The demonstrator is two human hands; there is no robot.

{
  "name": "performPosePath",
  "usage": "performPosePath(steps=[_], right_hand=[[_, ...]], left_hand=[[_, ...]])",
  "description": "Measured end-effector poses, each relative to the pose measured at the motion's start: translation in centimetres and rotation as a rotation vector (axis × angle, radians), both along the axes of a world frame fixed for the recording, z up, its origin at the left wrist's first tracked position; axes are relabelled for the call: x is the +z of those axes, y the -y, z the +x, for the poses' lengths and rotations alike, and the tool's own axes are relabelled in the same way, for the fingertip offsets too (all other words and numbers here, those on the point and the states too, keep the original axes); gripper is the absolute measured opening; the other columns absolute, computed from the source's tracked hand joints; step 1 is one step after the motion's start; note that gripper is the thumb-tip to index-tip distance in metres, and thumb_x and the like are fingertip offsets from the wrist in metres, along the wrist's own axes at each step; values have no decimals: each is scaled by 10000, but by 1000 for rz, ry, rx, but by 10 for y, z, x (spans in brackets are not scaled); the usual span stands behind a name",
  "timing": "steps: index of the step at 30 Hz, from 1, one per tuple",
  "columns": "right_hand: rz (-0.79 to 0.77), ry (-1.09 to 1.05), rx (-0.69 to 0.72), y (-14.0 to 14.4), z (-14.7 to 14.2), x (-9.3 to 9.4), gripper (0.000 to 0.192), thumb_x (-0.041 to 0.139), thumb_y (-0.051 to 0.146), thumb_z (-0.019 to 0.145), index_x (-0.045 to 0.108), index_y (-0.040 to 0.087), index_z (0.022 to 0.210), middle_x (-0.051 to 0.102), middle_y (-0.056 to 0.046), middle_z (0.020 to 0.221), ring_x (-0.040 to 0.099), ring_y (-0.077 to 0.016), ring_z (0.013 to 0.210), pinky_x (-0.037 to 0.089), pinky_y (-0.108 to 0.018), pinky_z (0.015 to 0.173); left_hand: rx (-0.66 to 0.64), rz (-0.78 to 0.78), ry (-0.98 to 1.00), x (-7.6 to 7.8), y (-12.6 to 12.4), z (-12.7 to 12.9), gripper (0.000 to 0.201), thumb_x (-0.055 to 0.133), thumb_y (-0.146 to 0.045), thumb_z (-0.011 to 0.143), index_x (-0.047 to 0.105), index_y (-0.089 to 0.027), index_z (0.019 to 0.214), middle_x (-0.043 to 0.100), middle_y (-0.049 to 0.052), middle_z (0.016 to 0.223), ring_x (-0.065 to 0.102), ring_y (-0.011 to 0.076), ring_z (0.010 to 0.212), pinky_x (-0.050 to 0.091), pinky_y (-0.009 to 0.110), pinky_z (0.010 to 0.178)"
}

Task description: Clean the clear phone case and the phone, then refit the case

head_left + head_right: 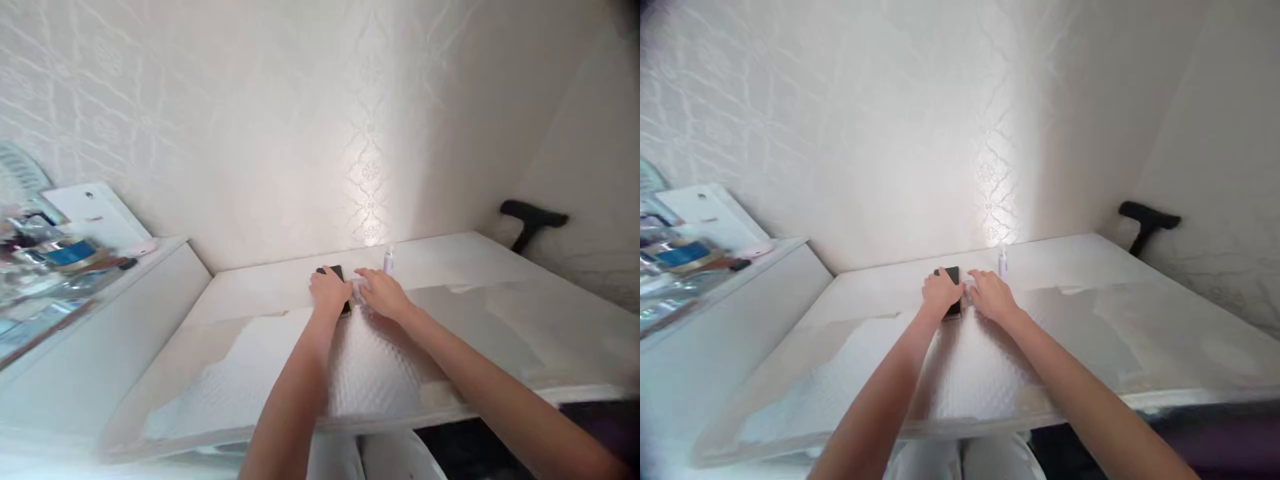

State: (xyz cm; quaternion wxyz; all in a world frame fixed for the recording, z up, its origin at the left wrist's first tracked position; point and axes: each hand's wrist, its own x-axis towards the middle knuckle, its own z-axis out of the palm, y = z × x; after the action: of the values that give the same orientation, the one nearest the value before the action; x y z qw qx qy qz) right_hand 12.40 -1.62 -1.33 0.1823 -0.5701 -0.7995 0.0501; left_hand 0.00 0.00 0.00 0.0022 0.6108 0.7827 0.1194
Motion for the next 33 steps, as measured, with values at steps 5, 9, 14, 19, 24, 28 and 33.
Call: performPosePath(steps=[5, 9, 14, 19, 24, 28, 33], right_hand=[[-2, 14, 10, -2, -9, -16, 392, 309, 137, 825, 430, 141, 1198, 577, -121, 1081, 507, -195, 1012, 353, -272, 803], [6, 19, 8, -2, -9, -17, 359, 318, 143, 824, 461, 148, 1154, 574, -108, 1076, 506, -188, 1008, 345, -265, 819], [5, 30, -13, -3, -5, -16, 336, 322, 164, 828, 487, 154, 1121, 575, -106, 1061, 514, -198, 982, 349, -276, 804], [2, 23, -30, -4, -5, -17, 339, 318, 167, 827, 503, 150, 1112, 577, -116, 1051, 517, -206, 975, 351, -287, 795], [-8, 1, -11, -5, -3, -17, 351, 332, 171, 822, 506, 150, 1126, 578, -111, 1065, 517, -200, 983, 350, -287, 815], [4, -20, 31, -3, 1, -17, 363, 351, 185, 822, 503, 150, 1150, 558, -101, 1125, 487, -181, 1044, 332, -269, 863], [36, -69, 55, -2, 4, -16, 363, 359, 185, 821, 513, 141, 1147, 557, -100, 1137, 483, -179, 1062, 332, -269, 882]], left_hand=[[60, -5, 14, 3, -10, 9, 764, 547, -423, 656, 310, -39, 1272, 526, 235, 1103, 471, 322, 1031, 392, 366, 801], [78, -2, 38, 4, -9, 7, 763, 554, -389, 653, 280, -54, 1281, 533, 234, 1099, 467, 336, 1041, 400, 383, 777], [-51, 12, 105, 3, -6, -21, 752, 470, -513, 702, 302, -34, 1258, 567, 233, 1059, 503, 332, 1027, 386, 381, 798], [-8, 11, 227, -3, 0, -61, 685, 378, -534, 764, 314, -79, 1272, 559, 194, 1128, 529, 282, 1032, 372, 343, 825], [25, 28, 379, -9, 6, -75, 593, 370, -496, 788, 364, -131, 1256, 545, 147, 1175, 564, 223, 992, 397, 298, 802], [-19, 51, 384, -13, 12, -75, 558, 381, -454, 795, 381, -134, 1251, 543, 130, 1182, 529, 216, 1048, 374, 295, 858], [-52, 75, 314, -15, 16, -70, 547, 357, -456, 788, 397, -151, 1241, 549, 120, 1170, 496, 242, 1073, 366, 325, 862]])
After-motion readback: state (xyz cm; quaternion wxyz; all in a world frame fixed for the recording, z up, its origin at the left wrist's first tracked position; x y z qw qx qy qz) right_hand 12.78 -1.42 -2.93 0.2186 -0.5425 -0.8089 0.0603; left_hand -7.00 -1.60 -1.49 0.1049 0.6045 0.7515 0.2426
